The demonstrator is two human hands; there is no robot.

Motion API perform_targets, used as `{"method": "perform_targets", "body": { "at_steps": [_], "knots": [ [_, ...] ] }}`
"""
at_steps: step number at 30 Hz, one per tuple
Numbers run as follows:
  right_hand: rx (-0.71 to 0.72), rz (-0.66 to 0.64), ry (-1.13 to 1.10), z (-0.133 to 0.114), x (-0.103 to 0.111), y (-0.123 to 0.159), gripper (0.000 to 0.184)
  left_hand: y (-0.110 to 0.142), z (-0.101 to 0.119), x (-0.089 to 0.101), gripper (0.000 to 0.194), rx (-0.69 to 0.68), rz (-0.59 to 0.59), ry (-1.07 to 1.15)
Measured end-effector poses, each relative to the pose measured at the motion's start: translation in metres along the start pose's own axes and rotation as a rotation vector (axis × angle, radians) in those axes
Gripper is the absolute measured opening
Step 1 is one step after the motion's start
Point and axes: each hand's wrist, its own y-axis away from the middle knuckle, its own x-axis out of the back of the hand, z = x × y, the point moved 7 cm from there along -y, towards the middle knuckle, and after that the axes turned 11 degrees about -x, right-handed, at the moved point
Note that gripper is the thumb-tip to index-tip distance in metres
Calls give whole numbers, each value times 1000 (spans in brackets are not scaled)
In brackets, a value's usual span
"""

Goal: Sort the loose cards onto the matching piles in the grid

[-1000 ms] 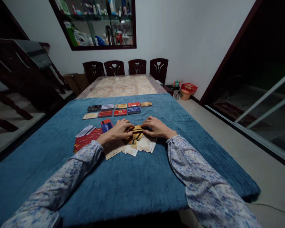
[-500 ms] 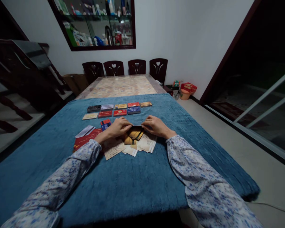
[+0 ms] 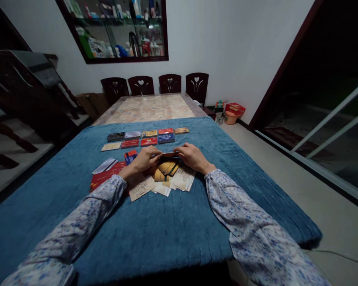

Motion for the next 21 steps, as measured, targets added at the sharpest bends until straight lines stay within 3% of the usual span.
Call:
{"method": "perform_targets", "body": {
  "at_steps": [10, 21],
  "knots": [
    [-33, 33, 84, -2, -2, -2, 27, -2, -6, 2, 21, -17, 100, -1],
    [-130, -66, 143, -7, -3, -5, 31, -5, -12, -2, 36, 56, 116, -19]
  ]
}}
